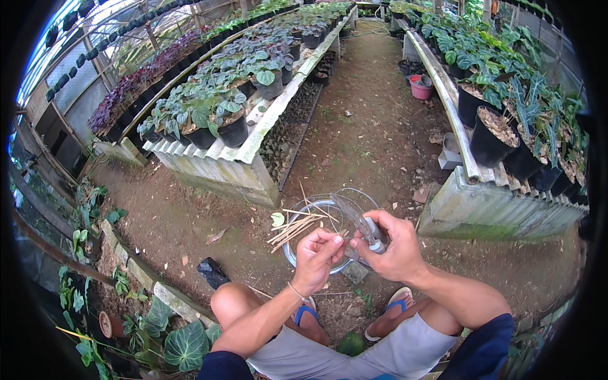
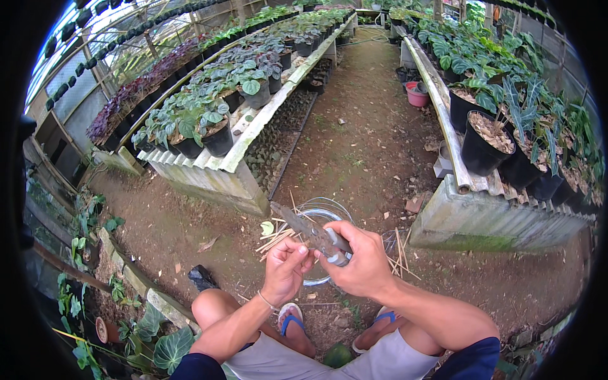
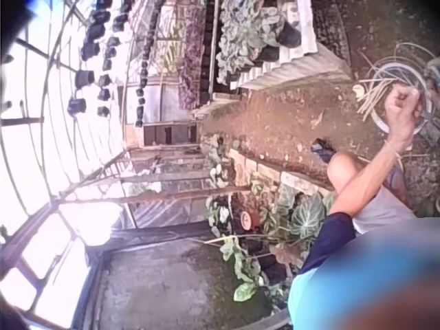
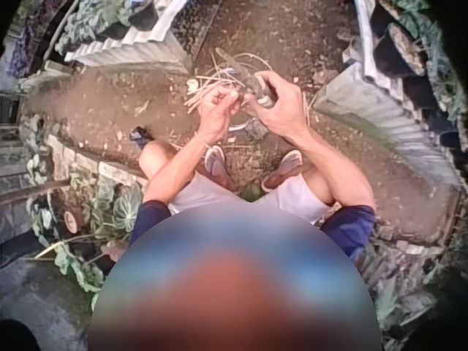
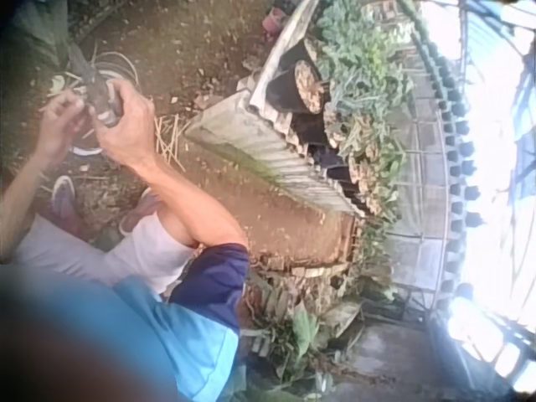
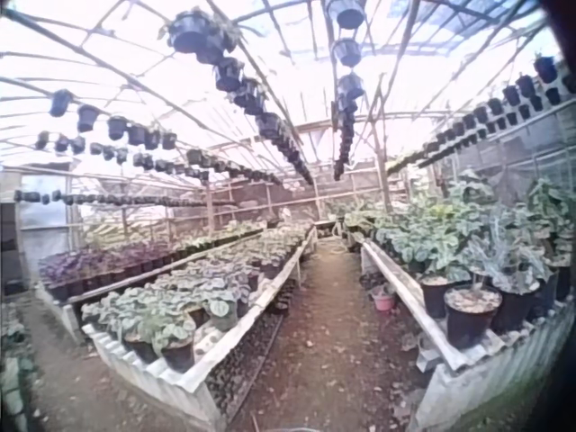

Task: The person sits on the ground in a greenhouse and uses pliers to cut and bend a thin metal wire, then threads the wire through small wooden sticks to form a looped support. The person repeats this process multiple times, handling the wire and sticks with both hands.

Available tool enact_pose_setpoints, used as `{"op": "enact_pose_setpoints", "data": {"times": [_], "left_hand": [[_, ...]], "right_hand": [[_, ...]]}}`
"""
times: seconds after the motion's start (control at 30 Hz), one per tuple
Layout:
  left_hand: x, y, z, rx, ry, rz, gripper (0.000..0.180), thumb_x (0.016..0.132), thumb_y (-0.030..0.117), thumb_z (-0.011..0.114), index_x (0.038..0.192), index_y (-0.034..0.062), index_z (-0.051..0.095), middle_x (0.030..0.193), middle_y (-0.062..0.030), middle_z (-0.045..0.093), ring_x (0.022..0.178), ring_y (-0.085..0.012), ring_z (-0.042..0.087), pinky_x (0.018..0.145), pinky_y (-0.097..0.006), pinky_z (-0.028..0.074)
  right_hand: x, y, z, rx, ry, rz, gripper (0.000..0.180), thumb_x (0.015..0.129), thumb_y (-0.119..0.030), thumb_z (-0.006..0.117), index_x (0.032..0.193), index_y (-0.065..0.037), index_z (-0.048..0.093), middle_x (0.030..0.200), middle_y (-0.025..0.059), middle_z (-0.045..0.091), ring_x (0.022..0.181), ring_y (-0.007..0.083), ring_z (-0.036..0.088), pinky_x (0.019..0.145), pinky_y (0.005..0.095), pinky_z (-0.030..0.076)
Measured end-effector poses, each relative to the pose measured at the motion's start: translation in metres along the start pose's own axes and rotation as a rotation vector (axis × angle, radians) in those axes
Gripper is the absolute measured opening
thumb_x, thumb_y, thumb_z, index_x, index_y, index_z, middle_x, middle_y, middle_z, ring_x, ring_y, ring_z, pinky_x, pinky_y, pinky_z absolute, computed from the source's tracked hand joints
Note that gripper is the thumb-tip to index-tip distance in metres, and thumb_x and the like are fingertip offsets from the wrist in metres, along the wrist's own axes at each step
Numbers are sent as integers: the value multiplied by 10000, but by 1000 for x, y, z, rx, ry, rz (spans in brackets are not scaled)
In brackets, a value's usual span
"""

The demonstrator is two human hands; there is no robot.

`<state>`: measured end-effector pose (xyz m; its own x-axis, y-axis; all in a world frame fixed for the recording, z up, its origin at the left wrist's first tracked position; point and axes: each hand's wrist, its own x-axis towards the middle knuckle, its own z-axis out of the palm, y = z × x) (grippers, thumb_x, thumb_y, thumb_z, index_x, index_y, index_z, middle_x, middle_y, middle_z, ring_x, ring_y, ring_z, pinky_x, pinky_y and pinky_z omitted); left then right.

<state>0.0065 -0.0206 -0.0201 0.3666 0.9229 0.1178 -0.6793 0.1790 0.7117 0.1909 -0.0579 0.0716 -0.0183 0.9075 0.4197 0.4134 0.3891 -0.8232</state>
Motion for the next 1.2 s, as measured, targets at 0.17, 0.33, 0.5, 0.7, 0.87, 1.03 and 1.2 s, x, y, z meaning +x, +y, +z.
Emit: {"op": "enact_pose_setpoints", "data": {"times": [0.17, 0.33, 0.5, 0.7, 0.87, 1.03, 1.2], "left_hand": [[0, 9, -3, -97, -37, -74, 50, 1015, 55, 695, 1019, 20, 660, 983, -138, 752, 734, -128, 622, 645, -261, 481], [-1, 7, 0, -116, -53, -87, 60, 1012, 44, 694, 1044, 13, 653, 1008, -157, 745, 744, -133, 614, 648, -264, 475], [-2, 6, 0, -100, -84, -72, 123, 1006, 28, 699, 1116, -3, 655, 1022, -145, 732, 789, -131, 625, 680, -265, 494], [-1, 9, 0, -5, -111, -37, 197, 999, 29, 711, 1183, -13, 654, 1028, -109, 733, 824, -112, 642, 710, -258, 515], [0, 17, 1, 120, -83, -71, 245, 991, 55, 735, 1208, -43, 675, 1049, -91, 738, 844, -88, 654, 712, -234, 525], [-1, 23, 7, 270, -4, -12, 170, 963, 11, 753, 1114, -32, 686, 1026, -87, 746, 838, -116, 688, 733, -258, 559], [0, 20, 11, 295, 42, 136, 171, 945, -19, 763, 1105, -45, 709, 1064, -77, 706, 941, -108, 687, 857, -261, 585]], "right_hand": [[6, -5, -11, -34, -50, -16, 377, 798, -46, 826, 1139, -11, 667, 830, 79, 680, 716, 145, 644, 675, 298, 529], [3, -7, -14, -60, -136, -51, 392, 768, 1, 782, 1144, -3, 668, 880, 118, 704, 746, 184, 665, 690, 305, 534], [3, -4, -15, -146, -157, 27, 366, 775, -17, 804, 1119, 0, 680, 878, 117, 717, 743, 173, 679, 693, 309, 542], [4, -1, -16, -197, -153, -17, 367, 795, -35, 824, 1125, 1, 666, 871, 105, 717, 733, 171, 677, 692, 315, 541], [5, -3, -15, -174, -148, -6, 346, 809, -31, 809, 1120, -2, 659, 858, 102, 701, 730, 177, 662, 688, 322, 529], [5, -11, -13, -156, -160, 33, 336, 815, -28, 798, 1118, 2, 656, 841, 105, 684, 721, 179, 654, 674, 326, 520], [3, -20, -15, -197, -175, 81, 382, 782, 3, 773, 1143, 6, 648, 887, 145, 697, 763, 232, 691, 709, 350, 547]]}}
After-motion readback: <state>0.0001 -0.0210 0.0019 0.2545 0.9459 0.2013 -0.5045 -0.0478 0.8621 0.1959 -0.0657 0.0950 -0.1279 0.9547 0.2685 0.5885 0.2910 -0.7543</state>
